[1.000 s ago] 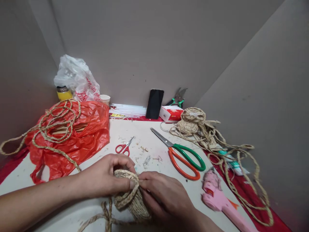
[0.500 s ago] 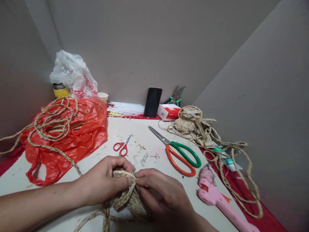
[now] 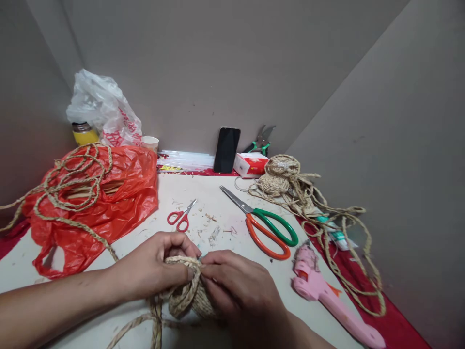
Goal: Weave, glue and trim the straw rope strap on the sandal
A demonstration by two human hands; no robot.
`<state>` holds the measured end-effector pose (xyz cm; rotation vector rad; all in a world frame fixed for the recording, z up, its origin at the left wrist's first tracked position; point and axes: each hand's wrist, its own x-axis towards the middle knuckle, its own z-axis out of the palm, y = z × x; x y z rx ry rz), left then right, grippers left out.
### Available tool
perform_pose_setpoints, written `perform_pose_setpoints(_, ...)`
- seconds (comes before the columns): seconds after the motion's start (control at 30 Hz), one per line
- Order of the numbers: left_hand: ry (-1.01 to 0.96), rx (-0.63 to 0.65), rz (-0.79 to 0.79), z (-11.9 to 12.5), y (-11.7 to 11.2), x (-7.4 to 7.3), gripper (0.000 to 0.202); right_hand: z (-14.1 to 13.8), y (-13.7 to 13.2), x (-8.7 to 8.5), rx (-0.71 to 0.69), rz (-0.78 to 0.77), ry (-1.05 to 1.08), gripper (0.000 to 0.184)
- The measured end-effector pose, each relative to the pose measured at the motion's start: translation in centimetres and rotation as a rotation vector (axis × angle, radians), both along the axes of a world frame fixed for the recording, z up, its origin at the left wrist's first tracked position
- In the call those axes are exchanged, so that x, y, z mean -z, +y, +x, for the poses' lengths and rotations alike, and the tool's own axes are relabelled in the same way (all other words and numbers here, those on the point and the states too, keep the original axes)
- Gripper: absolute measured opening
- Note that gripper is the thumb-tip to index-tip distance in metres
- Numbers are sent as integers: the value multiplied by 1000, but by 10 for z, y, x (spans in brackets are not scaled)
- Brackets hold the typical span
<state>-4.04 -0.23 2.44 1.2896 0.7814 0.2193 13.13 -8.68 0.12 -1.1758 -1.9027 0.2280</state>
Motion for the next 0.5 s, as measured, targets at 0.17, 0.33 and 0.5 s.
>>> perform_pose_setpoints(0.17,-33,-39,-51,2,0,2,14,-1,0,5,60,-140,39,14)
perform_pose_setpoints(0.33,-47,-42,-23,1,0,3,14,-1,3,2,90,-458,254,10)
perform_pose_setpoints(0.5,-7,-25,44,1,-2,0,13,-2,5,-8,96,-766,459,7)
